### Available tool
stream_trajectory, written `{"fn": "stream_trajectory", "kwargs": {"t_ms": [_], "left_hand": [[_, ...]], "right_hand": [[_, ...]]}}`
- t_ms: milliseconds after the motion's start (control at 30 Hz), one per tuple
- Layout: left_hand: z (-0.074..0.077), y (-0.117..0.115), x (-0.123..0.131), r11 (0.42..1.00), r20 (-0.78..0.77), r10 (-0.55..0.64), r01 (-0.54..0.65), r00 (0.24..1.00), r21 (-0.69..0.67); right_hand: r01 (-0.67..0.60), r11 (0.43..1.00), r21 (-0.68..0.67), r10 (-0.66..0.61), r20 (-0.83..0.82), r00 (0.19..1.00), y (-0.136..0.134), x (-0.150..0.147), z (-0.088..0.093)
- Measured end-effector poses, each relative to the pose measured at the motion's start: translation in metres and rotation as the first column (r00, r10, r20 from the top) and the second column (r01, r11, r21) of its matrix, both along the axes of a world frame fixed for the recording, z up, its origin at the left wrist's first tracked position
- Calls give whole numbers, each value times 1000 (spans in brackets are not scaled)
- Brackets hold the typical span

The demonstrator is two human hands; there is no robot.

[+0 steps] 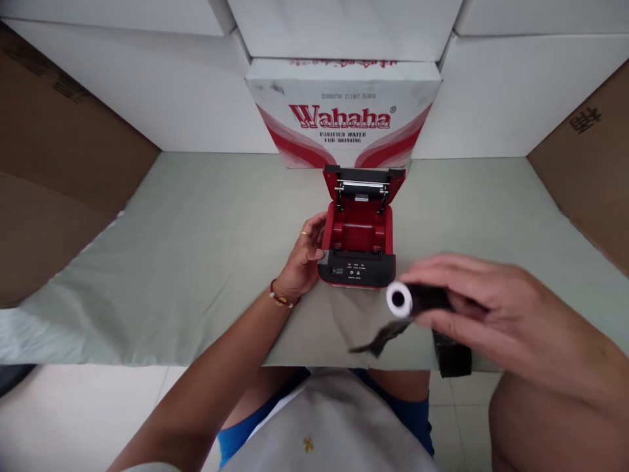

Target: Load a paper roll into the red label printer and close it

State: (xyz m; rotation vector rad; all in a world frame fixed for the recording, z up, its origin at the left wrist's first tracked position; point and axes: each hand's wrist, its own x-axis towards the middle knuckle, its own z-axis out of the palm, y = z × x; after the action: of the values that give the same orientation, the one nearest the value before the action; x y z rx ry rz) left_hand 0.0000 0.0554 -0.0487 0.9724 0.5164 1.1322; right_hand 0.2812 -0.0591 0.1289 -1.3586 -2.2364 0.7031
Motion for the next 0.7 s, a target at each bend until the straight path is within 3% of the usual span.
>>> {"fn": "stream_trajectory", "kwargs": {"t_ms": [67,167,300,367,433,500,600,700], "left_hand": [[0,0,0,1000,-9,5,-5,1000,12],[-1,-1,2,999,-18,14,-13,1000,42],[-2,-8,4,991,-73,77,-67,994,119],[1,-17,4,968,-156,202,-172,967,183],[7,-28,2,879,-264,427,-328,865,345],[14,-39,-1,718,-260,605,-374,753,587],[22,-53,-4,535,-232,657,-225,718,814],[21,-58,-4,487,-290,619,-67,730,871]], "right_hand": [[94,991,91,-99,52,994,20,-21,8],[232,955,186,-280,303,911,56,-62,-3],[295,950,98,-289,626,724,87,-102,-19],[317,946,62,-273,679,681,95,-110,-21],[325,945,29,-251,702,667,101,-112,-22],[320,947,2,-227,709,668,106,-113,-24],[323,946,2,-230,706,669,113,-114,-28],[326,945,15,-244,697,674,120,-115,-32]]}}
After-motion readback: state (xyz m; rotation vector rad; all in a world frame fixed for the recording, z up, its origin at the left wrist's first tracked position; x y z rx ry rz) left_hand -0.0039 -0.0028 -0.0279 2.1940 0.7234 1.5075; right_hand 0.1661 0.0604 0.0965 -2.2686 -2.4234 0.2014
